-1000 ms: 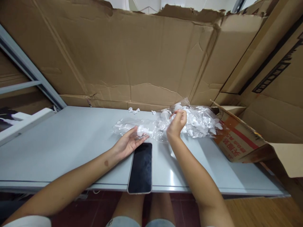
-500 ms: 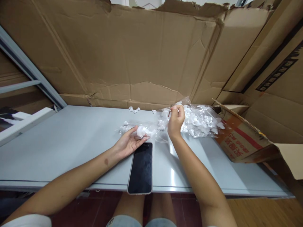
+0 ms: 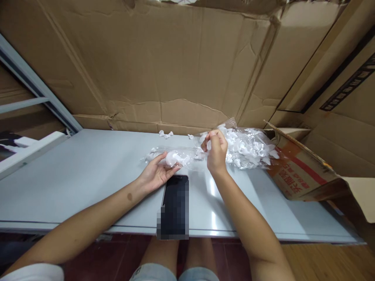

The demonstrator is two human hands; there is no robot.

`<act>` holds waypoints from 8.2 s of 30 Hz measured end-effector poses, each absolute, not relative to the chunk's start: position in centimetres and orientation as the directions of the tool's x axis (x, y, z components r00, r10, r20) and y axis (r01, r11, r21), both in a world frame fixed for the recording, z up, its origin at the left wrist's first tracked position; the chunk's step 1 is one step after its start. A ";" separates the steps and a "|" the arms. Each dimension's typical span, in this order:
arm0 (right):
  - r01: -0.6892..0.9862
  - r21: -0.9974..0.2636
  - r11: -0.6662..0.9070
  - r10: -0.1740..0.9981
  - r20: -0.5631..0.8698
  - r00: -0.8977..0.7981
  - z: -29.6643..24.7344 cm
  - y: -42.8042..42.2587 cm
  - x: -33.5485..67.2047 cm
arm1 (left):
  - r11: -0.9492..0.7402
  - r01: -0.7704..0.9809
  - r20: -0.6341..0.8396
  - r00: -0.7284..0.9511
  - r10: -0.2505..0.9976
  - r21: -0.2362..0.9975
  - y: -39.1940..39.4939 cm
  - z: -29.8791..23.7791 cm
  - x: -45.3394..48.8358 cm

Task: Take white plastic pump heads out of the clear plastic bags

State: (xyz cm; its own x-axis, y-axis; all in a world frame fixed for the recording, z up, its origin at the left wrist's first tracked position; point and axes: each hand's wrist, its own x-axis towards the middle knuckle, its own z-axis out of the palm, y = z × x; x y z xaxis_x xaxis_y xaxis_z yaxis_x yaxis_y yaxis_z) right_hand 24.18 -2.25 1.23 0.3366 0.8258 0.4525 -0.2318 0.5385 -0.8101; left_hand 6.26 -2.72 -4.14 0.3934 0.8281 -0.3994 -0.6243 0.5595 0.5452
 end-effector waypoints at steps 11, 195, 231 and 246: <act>-0.348 -0.809 0.474 0.881 0.428 0.204 2.1 -3.9 23.4 | 0.536 -0.654 -0.407 0.358 0.841 0.533 -2.9 -3.6 6.2; 0.052 -0.999 -0.004 0.978 -0.015 -0.208 -0.2 -7.9 25.0 | 0.371 -0.865 -0.156 0.338 0.928 0.337 -3.8 -2.8 5.8; 0.034 -0.953 0.300 0.953 0.301 0.020 4.7 -4.3 27.1 | -0.379 -0.275 0.423 0.119 0.898 0.884 -6.1 -1.6 4.2; -0.001 -0.918 0.397 0.894 0.387 -0.225 4.3 -5.1 24.0 | -0.110 -0.281 0.219 0.395 0.892 0.953 -5.1 -3.2 5.5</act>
State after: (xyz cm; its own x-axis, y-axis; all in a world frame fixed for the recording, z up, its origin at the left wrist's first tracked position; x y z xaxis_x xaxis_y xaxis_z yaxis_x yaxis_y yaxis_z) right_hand 23.96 -5.11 4.31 -0.2247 0.8942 0.3871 -0.0013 0.3970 -0.9178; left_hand 5.49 -5.06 -3.21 0.3946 0.8923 0.2194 -0.2808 -0.1102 0.9534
